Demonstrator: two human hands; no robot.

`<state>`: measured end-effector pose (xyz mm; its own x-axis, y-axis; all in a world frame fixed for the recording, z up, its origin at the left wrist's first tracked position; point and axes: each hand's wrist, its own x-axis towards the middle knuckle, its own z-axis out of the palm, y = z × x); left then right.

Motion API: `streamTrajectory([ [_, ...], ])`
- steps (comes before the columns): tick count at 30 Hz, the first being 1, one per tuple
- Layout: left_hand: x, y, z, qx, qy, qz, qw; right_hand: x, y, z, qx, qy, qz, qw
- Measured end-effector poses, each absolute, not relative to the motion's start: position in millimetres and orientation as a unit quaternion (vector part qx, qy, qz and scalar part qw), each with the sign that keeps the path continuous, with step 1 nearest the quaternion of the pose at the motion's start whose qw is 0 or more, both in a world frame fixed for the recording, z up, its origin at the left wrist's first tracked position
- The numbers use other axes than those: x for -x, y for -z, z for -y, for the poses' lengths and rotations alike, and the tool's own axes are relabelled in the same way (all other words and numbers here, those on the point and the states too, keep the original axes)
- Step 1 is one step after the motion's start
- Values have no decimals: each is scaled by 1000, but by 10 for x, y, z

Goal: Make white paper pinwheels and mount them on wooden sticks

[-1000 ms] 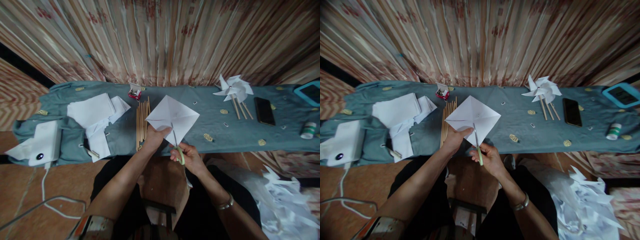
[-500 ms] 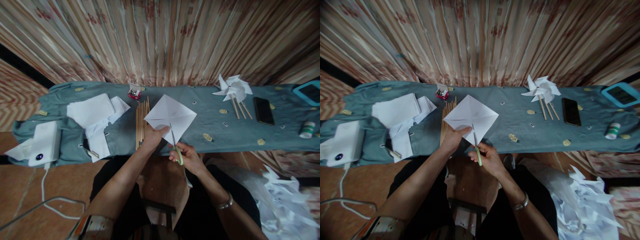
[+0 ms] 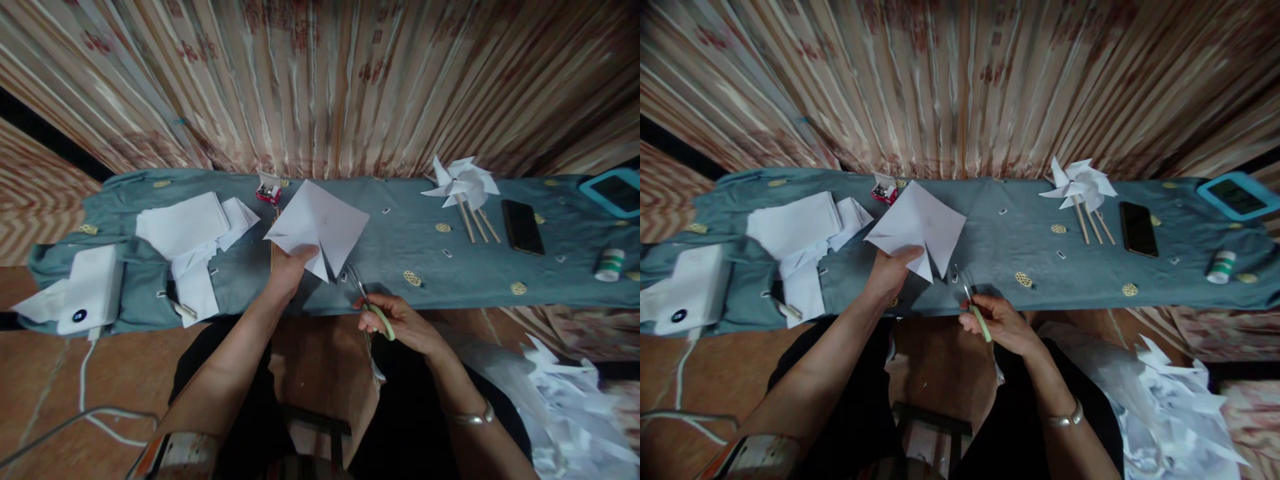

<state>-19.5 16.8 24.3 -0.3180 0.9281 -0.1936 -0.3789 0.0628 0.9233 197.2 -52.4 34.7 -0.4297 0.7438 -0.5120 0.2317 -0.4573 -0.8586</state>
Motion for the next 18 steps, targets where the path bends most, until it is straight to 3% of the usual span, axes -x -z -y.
streamTrajectory([
  [4, 182, -214, -163, -281, -638, -496, 517, -2129, -393, 465, 523, -655, 494, 230],
  [12, 68, -223, -31, -324, -536, -550, 552, -2295, -374, 256, 582, -502, 420, 483],
  [15, 28, -187, 27, -375, -492, -544, 567, -2320, -414, 192, 570, -504, 415, 499],
  [18, 11, -138, 70, -450, -430, -537, 570, -2308, -444, 156, 580, -513, 434, 461],
])
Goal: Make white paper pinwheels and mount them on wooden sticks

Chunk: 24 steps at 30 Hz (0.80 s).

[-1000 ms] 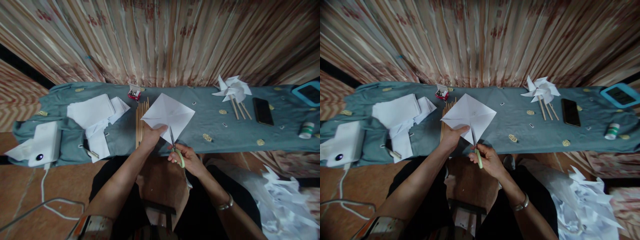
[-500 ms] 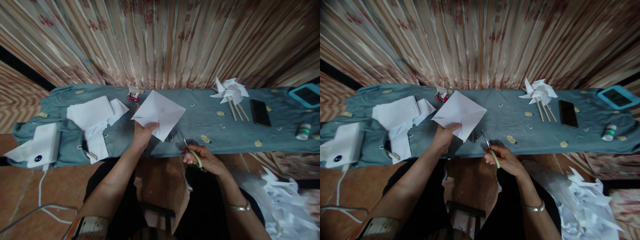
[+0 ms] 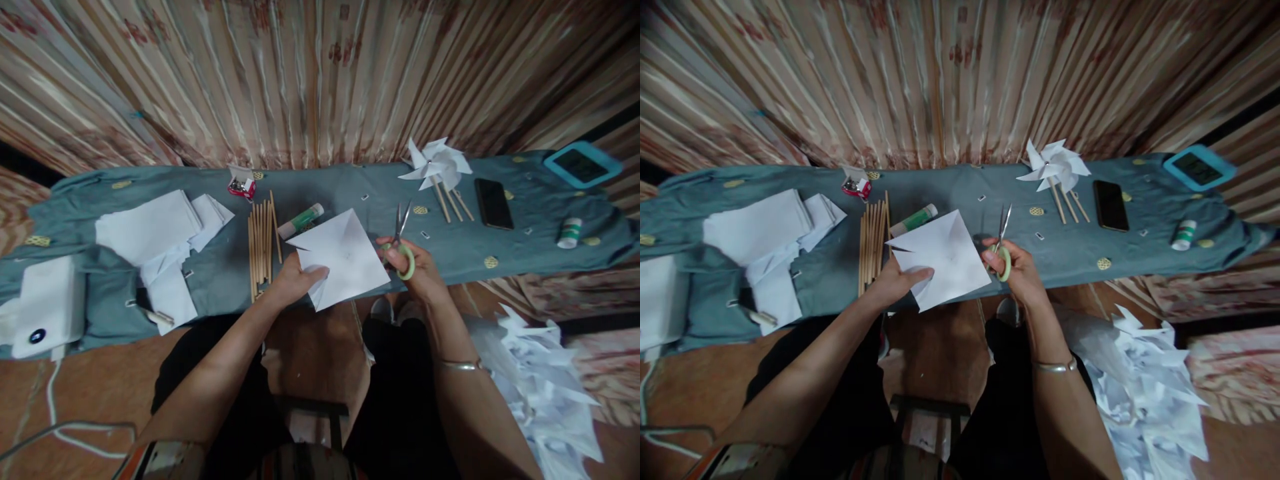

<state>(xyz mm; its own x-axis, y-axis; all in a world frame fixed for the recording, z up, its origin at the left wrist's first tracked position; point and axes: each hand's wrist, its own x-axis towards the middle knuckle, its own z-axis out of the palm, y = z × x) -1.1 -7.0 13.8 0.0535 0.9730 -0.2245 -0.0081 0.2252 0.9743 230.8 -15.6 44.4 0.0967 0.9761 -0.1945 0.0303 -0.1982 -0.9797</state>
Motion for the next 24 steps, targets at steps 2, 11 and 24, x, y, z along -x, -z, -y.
streamTrajectory([
  [2, 11, -125, 85, -491, -390, -536, 565, -2287, -445, 146, 585, -524, 448, 427],
  [11, -44, -236, 25, -364, -447, -428, 696, -2195, -310, 128, 588, -511, 416, 469],
  [24, -253, -293, 63, -93, -534, -367, 756, -1774, -227, 199, 584, -475, 347, 559],
])
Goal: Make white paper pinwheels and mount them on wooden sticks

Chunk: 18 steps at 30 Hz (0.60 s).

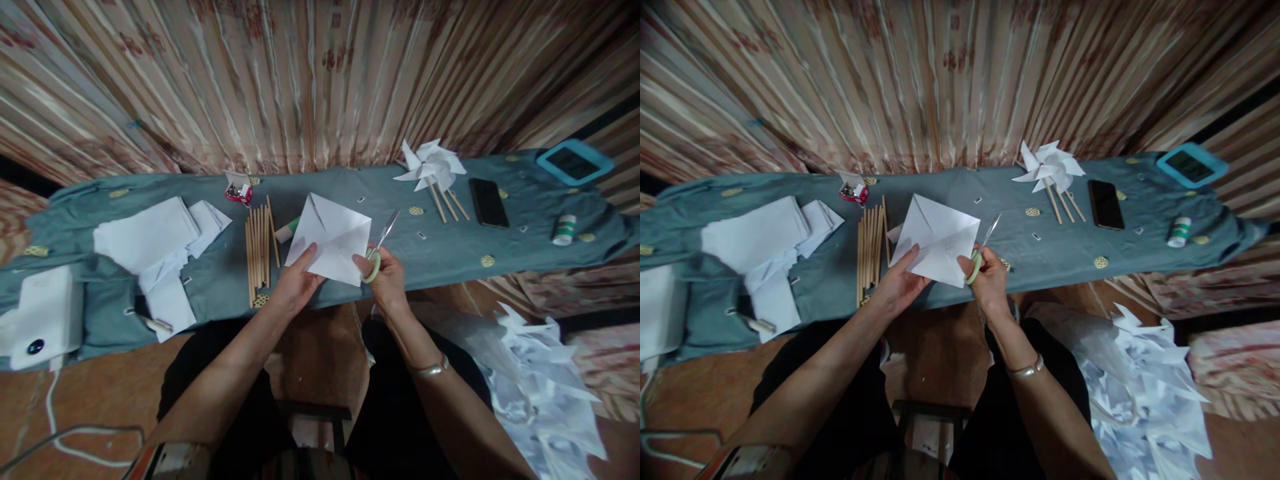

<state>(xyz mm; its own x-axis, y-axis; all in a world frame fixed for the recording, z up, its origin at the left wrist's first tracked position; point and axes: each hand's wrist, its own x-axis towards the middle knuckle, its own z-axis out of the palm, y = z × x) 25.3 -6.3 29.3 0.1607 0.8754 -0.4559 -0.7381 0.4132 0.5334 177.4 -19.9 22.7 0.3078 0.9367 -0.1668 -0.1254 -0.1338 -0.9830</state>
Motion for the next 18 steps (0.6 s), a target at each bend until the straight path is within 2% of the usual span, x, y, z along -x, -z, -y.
streamTrajectory([
  [6, -168, -304, -16, -85, -568, -412, 707, -1786, -249, 265, 585, -498, 426, 478],
  [9, -54, -328, -87, -97, -603, -409, 678, -1870, -297, 334, 547, -562, 454, 423],
  [14, 104, -368, -167, -112, -638, -407, 644, -1931, -344, 478, 477, -685, 484, 264],
  [18, 121, -378, -169, -123, -634, -413, 642, -1895, -317, 527, 465, -717, 465, 231],
])
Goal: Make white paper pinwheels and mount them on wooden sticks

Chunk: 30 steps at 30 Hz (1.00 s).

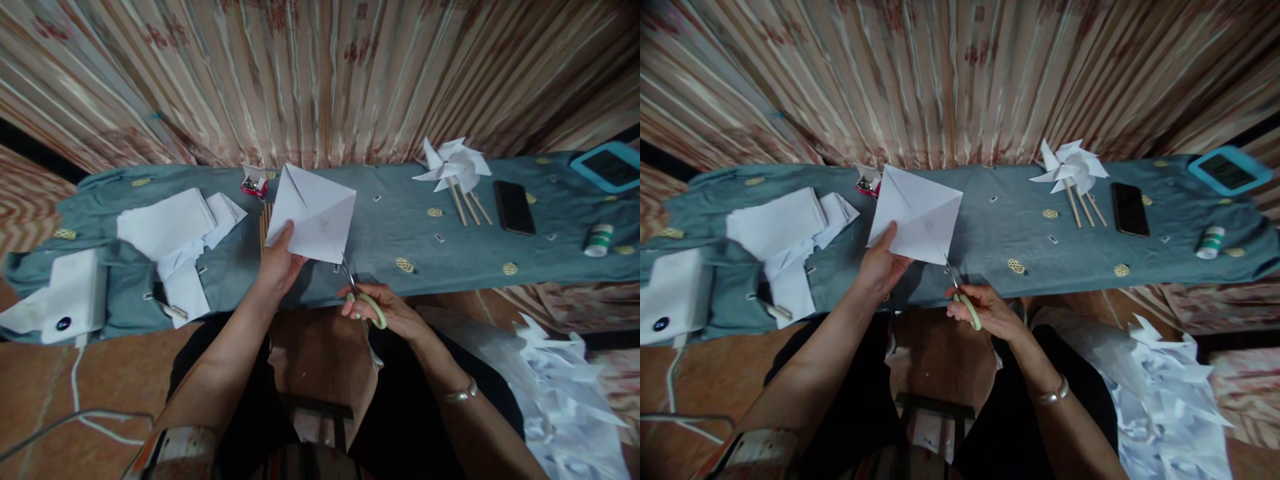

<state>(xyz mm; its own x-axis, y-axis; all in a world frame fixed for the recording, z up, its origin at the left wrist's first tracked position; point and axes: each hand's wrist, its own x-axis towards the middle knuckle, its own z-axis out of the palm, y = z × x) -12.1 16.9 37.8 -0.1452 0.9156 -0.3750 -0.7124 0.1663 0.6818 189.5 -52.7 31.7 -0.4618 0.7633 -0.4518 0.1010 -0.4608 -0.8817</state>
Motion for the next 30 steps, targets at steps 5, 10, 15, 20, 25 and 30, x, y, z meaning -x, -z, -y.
streamTrajectory([
  [5, 74, -374, -150, -126, -625, -418, 648, -1877, -327, 507, 457, -719, 464, 243],
  [10, 44, -384, -132, -122, -620, -415, 654, -1885, -331, 498, 458, -709, 475, 249],
  [15, 21, -377, -106, -122, -614, -414, 661, -1883, -322, 504, 463, -708, 471, 250],
  [20, 25, -356, -106, -131, -611, -417, 660, -1871, -341, 504, 475, -711, 454, 252],
  [25, 38, -360, -120, -123, -610, -417, 663, -1866, -356, 504, 477, -710, 453, 251],
  [30, 40, -363, -123, -128, -607, -418, 663, -1856, -342, 513, 477, -723, 430, 256],
])
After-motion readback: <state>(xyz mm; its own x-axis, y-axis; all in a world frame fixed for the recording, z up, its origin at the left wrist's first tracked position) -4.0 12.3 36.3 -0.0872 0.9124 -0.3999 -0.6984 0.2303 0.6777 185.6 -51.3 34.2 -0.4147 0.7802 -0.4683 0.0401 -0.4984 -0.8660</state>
